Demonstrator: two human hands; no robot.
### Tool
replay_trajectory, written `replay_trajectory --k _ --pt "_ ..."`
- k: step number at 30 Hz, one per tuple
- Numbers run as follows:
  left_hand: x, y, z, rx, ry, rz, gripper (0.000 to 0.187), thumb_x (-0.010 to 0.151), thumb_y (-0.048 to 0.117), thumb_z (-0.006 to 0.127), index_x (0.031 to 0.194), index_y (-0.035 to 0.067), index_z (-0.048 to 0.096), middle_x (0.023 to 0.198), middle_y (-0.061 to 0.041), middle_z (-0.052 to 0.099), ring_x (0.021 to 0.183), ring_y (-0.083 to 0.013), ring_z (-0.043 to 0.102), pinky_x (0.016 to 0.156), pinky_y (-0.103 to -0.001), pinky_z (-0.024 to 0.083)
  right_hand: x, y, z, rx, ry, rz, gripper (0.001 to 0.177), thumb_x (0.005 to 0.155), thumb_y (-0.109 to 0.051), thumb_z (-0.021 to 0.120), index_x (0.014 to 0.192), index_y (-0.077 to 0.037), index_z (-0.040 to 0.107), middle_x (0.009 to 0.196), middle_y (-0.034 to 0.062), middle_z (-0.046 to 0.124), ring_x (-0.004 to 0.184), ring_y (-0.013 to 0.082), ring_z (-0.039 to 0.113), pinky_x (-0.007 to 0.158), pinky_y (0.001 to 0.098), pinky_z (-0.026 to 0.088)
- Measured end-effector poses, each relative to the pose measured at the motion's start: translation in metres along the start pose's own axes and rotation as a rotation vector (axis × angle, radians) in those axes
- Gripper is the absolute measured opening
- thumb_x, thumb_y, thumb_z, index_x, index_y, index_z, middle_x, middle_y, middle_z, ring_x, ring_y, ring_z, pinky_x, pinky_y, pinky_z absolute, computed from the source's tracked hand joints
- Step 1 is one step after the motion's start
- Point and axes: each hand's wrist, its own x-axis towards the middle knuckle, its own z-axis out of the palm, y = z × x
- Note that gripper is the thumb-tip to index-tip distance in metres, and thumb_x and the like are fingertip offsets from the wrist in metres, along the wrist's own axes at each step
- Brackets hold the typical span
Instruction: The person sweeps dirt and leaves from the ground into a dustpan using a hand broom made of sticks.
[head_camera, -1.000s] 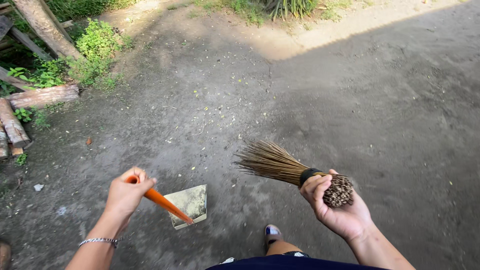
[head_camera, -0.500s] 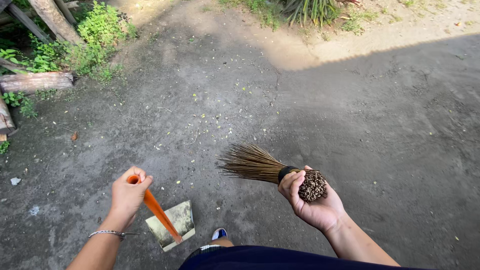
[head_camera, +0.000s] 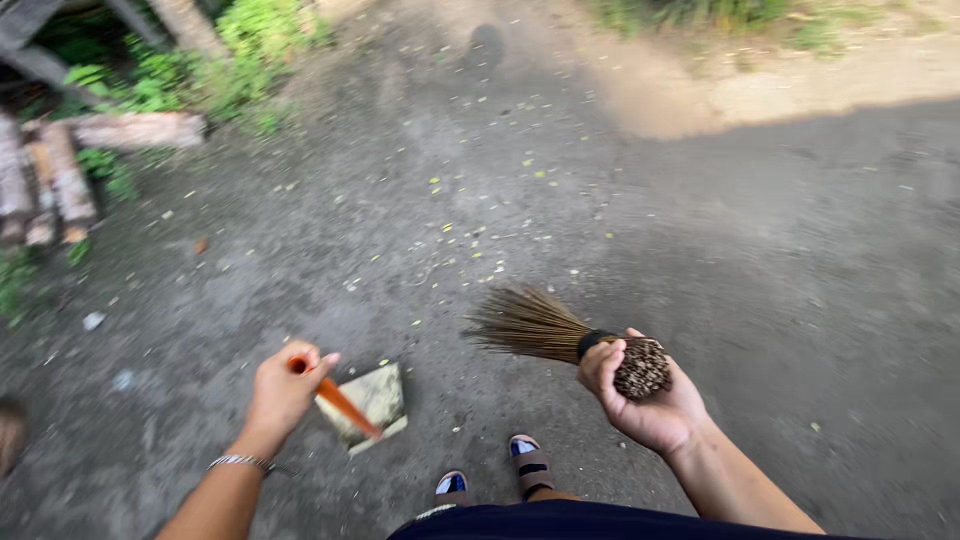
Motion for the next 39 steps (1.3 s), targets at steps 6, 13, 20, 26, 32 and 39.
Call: replay_trajectory --k 6,13,20,26,32,39 --pt "0.009 -0.038 0.041 0.200 0.297 0.072 0.033 0.074 0.010 0.087 0.066 0.005 0.056 0.074 0.000 0.055 0.071 -0.0109 0.051 0.065 -0.026 0.045 0.040 -0.088 0.034 -0.179 0.238 -0.025 0.029 0.083 -0.022 0.071 0.094 0.001 0.056 0.082 0.0062 0.060 0.073 0.0167 0.064 0.066 0.0334 0.063" --pt "0.010 -0.121 0.073 -0.255 0.217 -0.533 0.011 0.087 0.002 0.067 0.081 0.011 0.064 0.076 0.004 0.070 0.073 -0.0062 0.062 0.068 -0.022 0.051 0.128 -0.181 0.060 -0.553 0.396 -0.211 0.048 0.089 -0.027 0.065 0.121 0.003 0.046 0.088 0.0083 0.061 0.073 0.0147 0.066 0.059 0.0266 0.063" --pt "0.073 -0.087 0.051 -0.653 0.412 -0.495 0.025 0.081 -0.013 0.053 0.075 0.011 0.050 0.120 -0.007 0.074 0.064 -0.0105 0.051 0.048 -0.029 0.037 0.184 -0.261 0.086 -0.897 0.542 -0.287 0.060 0.094 -0.028 0.065 0.143 -0.003 0.041 0.094 0.0111 0.062 0.077 0.0152 0.067 0.060 0.0247 0.065" --pt "0.105 -0.031 0.050 -0.451 0.390 -0.300 0.026 0.076 -0.018 0.053 0.073 0.008 0.056 0.127 -0.014 0.072 0.088 -0.0103 0.061 0.071 -0.025 0.047 0.225 -0.292 0.100 -0.904 0.554 -0.460 0.041 0.101 -0.028 0.059 0.136 -0.009 0.047 0.105 0.0079 0.062 0.089 0.0145 0.070 0.073 0.0266 0.066" --pt "0.131 -0.066 0.069 -0.360 0.297 -0.383 0.025 0.075 -0.016 0.054 0.073 0.004 0.069 0.114 -0.010 0.076 0.100 -0.0075 0.070 0.084 -0.023 0.053 0.254 -0.329 0.089 -0.753 0.569 -0.533 0.037 0.104 -0.027 0.061 0.132 -0.003 0.054 0.109 0.0122 0.068 0.094 0.0173 0.076 0.078 0.0313 0.066" --pt "0.157 -0.065 0.036 0.229 0.165 -0.521 0.022 0.086 0.003 0.064 0.086 0.014 0.082 0.079 -0.006 0.076 0.070 -0.0148 0.070 0.067 -0.032 0.055 0.337 -0.316 0.047 -0.722 0.741 -0.488 0.031 0.095 -0.024 0.073 0.120 -0.011 0.061 0.110 0.0059 0.070 0.097 0.0193 0.071 0.082 0.0340 0.065"
